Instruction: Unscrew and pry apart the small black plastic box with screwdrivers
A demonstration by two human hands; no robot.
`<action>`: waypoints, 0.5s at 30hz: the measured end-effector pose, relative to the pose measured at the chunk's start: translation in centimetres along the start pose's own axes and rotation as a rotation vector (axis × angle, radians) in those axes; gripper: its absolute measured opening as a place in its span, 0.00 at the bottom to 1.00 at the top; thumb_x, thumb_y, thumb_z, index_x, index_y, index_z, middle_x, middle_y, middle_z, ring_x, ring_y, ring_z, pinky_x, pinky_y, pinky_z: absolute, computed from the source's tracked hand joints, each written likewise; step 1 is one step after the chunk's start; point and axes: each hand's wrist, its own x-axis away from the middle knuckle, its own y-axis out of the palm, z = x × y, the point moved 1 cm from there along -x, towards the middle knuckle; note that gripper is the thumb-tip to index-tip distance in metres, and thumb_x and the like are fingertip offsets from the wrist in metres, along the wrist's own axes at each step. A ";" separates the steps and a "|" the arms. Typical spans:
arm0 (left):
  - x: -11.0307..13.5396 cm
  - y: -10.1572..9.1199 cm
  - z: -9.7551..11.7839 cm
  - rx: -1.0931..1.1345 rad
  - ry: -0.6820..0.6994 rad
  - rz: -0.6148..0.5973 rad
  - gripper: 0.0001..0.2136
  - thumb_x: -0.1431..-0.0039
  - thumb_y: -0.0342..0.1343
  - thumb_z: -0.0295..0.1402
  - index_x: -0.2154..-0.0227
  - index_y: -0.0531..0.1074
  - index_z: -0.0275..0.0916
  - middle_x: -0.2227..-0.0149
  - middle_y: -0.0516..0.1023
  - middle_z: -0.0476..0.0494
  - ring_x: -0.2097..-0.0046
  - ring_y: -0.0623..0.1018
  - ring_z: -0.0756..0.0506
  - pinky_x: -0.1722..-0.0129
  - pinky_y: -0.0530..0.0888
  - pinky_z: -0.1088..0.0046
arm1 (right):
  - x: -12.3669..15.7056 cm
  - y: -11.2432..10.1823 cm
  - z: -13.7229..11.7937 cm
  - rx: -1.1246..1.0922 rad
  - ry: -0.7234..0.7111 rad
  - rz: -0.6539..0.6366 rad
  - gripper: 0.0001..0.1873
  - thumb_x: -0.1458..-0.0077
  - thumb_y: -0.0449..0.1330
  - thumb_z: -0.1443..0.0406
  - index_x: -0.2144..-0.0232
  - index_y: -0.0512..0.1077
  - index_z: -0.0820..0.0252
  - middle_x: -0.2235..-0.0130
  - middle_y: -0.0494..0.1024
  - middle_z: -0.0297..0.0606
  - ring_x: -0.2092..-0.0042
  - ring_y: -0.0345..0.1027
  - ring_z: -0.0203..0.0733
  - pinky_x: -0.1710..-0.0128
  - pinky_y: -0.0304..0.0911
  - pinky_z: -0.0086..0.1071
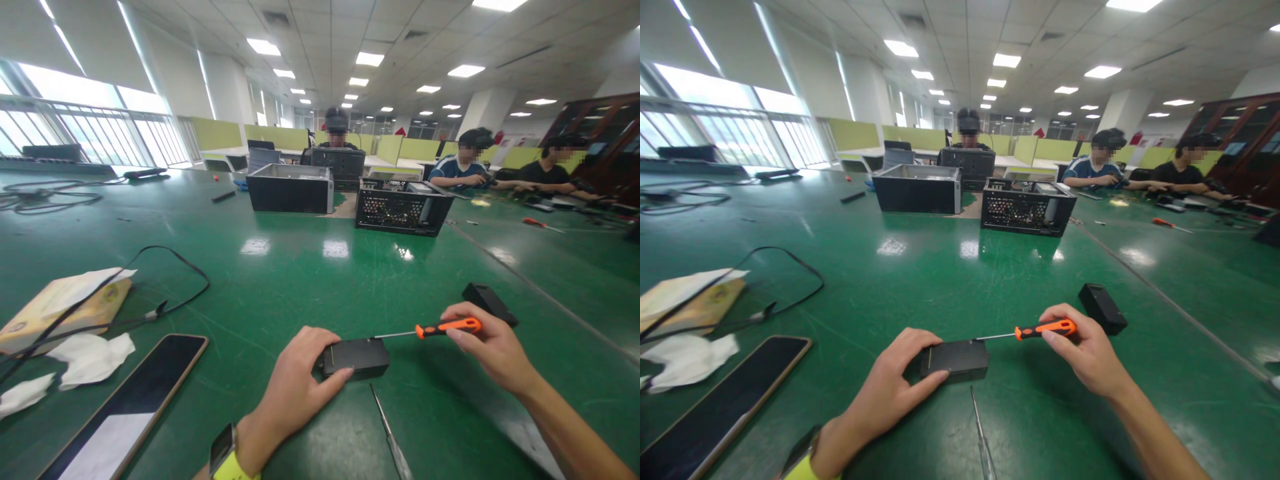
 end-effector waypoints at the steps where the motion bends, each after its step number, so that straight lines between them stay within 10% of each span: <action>1: 0.0 0.0 0.0 -0.001 0.001 0.001 0.12 0.44 0.62 0.34 0.58 0.71 0.39 0.59 0.76 0.42 0.58 0.75 0.40 0.57 0.74 0.61 | -0.1 -0.1 -0.1 0.027 -0.024 0.003 0.09 0.46 0.62 0.57 0.66 0.74 0.56 0.69 0.74 0.34 0.70 0.67 0.39 0.70 0.64 0.31; 15: -0.1 -0.2 0.1 -0.023 0.010 0.001 0.11 0.44 0.62 0.35 0.59 0.71 0.40 0.60 0.77 0.42 0.59 0.75 0.40 0.58 0.74 0.61 | -0.1 -0.1 -0.2 0.068 -0.062 -0.026 0.09 0.45 0.61 0.58 0.64 0.74 0.54 0.66 0.76 0.34 0.65 0.70 0.42 0.65 0.65 0.31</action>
